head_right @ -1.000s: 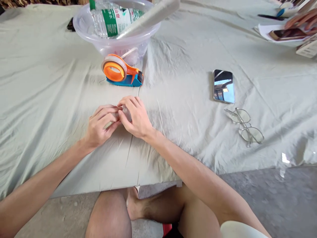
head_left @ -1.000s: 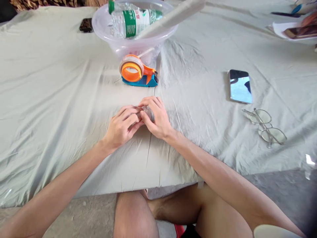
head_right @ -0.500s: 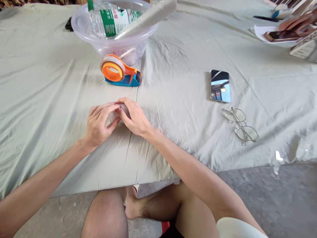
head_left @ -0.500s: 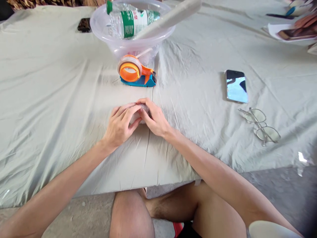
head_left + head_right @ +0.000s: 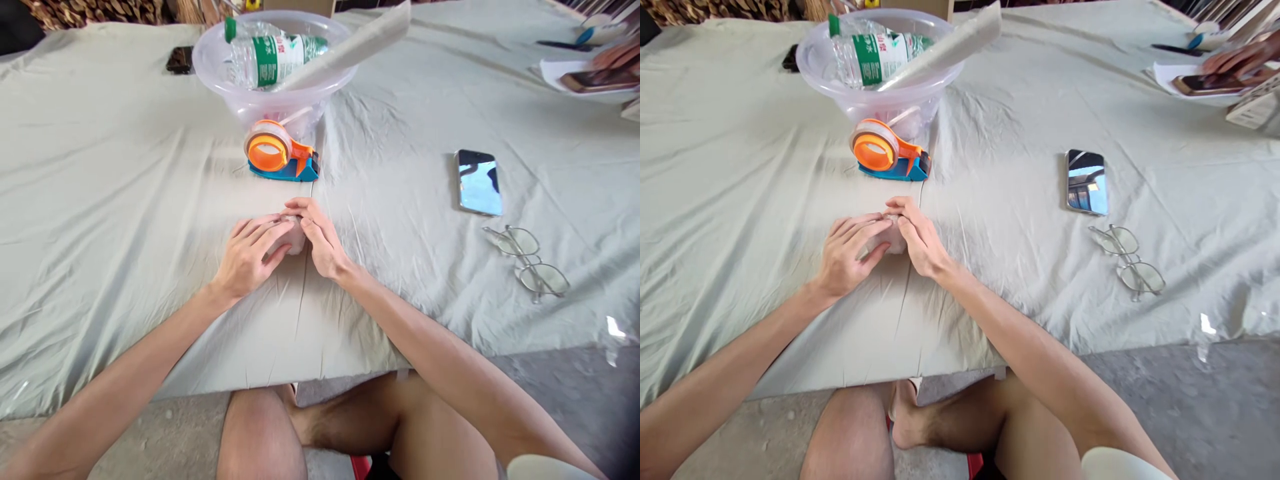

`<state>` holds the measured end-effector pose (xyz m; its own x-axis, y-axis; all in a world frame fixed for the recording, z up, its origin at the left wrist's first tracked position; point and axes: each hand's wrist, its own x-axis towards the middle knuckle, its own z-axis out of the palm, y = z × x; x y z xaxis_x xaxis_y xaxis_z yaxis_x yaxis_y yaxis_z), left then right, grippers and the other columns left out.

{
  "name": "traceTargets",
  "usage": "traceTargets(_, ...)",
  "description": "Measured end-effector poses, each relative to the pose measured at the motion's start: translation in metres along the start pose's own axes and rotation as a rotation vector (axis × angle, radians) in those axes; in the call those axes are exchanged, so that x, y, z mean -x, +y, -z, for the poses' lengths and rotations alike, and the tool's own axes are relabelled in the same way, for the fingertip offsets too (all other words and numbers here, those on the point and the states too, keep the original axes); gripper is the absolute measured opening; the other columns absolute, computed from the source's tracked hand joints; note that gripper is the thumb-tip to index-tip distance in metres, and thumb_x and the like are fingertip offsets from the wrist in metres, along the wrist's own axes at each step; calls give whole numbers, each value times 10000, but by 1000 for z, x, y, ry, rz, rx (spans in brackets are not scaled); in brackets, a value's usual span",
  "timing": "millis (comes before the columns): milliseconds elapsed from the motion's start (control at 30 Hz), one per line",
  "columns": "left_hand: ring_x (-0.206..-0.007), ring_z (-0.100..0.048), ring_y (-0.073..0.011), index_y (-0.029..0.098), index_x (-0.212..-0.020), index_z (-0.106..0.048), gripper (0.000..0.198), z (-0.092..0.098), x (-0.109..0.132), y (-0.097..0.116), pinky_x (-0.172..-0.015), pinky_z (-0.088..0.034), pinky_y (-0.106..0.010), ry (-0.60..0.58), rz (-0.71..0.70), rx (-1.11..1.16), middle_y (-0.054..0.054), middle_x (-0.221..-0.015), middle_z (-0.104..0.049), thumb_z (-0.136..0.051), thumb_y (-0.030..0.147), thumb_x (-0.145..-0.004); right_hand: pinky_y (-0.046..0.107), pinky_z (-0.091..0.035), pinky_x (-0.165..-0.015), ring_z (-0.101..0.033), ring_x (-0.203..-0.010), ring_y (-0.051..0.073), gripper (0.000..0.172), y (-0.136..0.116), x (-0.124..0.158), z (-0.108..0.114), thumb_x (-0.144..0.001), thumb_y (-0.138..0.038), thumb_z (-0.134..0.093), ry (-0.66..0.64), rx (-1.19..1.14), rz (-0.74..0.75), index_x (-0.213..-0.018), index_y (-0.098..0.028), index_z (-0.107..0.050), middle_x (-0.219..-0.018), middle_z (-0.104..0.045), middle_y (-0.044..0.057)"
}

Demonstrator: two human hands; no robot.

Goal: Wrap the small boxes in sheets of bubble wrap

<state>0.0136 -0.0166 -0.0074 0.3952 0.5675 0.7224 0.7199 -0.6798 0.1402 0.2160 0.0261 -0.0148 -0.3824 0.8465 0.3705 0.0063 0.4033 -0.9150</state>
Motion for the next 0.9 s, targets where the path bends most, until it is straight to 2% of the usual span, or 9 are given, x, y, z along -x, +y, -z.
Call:
traceTargets(100,-1262,-831,-262,248,-1446,-683,309,1,-1,-1,-1053,-585,-395,25,29,69,-77,-1318,-868,-677,257,-1137,534,-557,-1227,-743,-1335,272,386,2,-1,-2,-1171,-583,-436,110,-61,30,-1347,-296,-625,-1370,-795,88)
traceTargets(200,-1344,-796,-281,237,-1520,-614,396,5,-1,-3,-1085,-592,-418,30,53,141,-116,-1421,-825,-678,342,-1143,520,-569,-1184,-760,-1261,266,371,4,-4,-3,-1175,-569,-449,230,-79,50,-1307,-283,-644,-1319,-808,93)
traceTargets(367,-1488,-703,-347,222,-1627,-490,648,5,4,-5,-1116,-613,-493,-49,159,202,-196,-1600,-695,-662,587,-1119,480,-589,-1112,-750,-1176,255,357,3,-5,0,-1182,-556,-430,285,14,90,-1262,-290,-653,-1250,-796,76)
traceTargets(433,-1433,-735,-353,223,-1665,-443,756,3,6,-5,-1102,-630,-510,-103,223,216,-202,-1596,-689,-694,631,-1080,489,-581,-1097,-735,-1182,264,336,0,-4,3,-1180,-515,-441,264,118,165,-1267,-287,-673,-1271,-785,82)
traceTargets(567,-1290,-801,-298,240,-1699,-389,811,0,7,-5,-1052,-667,-458,-177,316,273,-163,-1503,-740,-764,524,-1040,561,-529,-1144,-701,-1296,313,353,-5,0,6,-1158,-468,-468,109,346,322,-1349,-282,-701,-1380,-757,112)
traceTargets(667,-1262,-805,-277,254,-1680,-410,778,-1,7,-5,-1020,-684,-425,-176,332,309,-155,-1499,-735,-780,480,-1034,584,-504,-1142,-691,-1296,334,355,-5,1,6,-1129,-456,-499,42,427,303,-1376,-290,-692,-1409,-742,119)
traceTargets(800,-1228,-807,-266,269,-1703,-369,809,-2,8,-6,-977,-697,-406,-175,348,362,-153,-1497,-729,-781,457,-1033,549,-498,-1040,-708,-1172,322,251,-1,-2,4,-1078,-400,-563,38,484,317,-1237,-273,-708,-1323,-763,116)
traceTargets(900,-1227,-804,-265,260,-1702,-376,791,-3,9,-6,-1012,-693,-416,-172,333,367,-159,-1495,-723,-774,437,-1042,524,-483,-999,-706,-1113,309,220,0,-3,4,-1060,-380,-575,42,477,321,-1197,-264,-702,-1280,-770,110)
